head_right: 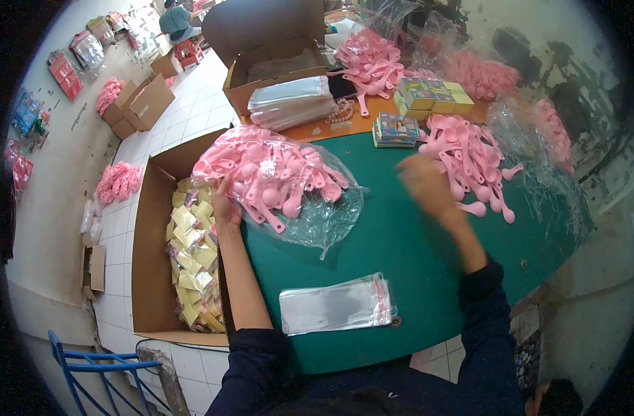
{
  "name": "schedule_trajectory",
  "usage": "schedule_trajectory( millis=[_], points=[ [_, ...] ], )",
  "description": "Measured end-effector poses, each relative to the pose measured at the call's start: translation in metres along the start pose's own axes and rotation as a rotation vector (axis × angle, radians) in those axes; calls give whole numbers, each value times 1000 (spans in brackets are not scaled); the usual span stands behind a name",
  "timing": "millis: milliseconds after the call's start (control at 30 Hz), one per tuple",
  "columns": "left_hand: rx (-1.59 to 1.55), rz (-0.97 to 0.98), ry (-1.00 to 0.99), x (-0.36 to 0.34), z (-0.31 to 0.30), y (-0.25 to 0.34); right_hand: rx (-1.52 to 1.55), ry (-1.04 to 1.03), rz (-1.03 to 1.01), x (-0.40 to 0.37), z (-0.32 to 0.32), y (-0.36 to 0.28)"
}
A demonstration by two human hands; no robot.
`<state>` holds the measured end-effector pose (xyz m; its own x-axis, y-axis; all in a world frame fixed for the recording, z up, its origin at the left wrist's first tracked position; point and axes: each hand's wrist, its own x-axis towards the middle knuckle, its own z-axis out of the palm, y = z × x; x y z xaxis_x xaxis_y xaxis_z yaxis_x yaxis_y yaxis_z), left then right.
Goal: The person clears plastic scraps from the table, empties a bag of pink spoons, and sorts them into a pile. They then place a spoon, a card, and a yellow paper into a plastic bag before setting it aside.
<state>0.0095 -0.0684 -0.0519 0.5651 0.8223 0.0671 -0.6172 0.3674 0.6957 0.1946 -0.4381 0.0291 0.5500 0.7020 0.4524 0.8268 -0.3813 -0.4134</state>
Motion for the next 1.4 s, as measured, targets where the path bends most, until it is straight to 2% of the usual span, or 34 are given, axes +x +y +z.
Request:
schedule_trajectory(
  millis=[33,67,133,233,333,433,533,633,733,933,967,1067,1333,1400],
  points=[
    [-3,-10,-4,0,0,0,105,-223,-198,-1,18,-29],
    [-1,-24,-11,0,-1,0,203,-308,-447,1,41,-50],
    [-5,-51,-31,-2,-1,3,-14,-102,-771,12,82,-72],
    [3,-22,-19,-3,4,7,-328,48,-532,39,106,-89],
    [-6,-19,-5,-4,5,4,-523,-277,-215,48,143,-70],
    [10,-33,-17,0,0,4,-609,-177,-207,37,138,-75],
    [-2,-13,-26,0,-1,3,-515,-118,-201,21,115,-86],
    [-20,-32,-49,0,0,3,-386,-176,-206,-4,89,-86],
    [3,-31,-34,-2,0,3,42,-112,-138,-29,59,-84],
    [20,-48,-20,6,-12,-2,330,-291,153,-54,16,-55],
    [33,-35,-32,8,-14,-3,251,-321,163,-57,12,-49],
    [52,-23,-11,4,-8,-1,643,-374,440,-66,9,-33],
    [40,-8,-36,6,-11,-3,922,-567,605,-56,-20,-47],
    [37,-8,-37,8,-12,-3,898,-548,551,-51,-23,-54]
  ],
)
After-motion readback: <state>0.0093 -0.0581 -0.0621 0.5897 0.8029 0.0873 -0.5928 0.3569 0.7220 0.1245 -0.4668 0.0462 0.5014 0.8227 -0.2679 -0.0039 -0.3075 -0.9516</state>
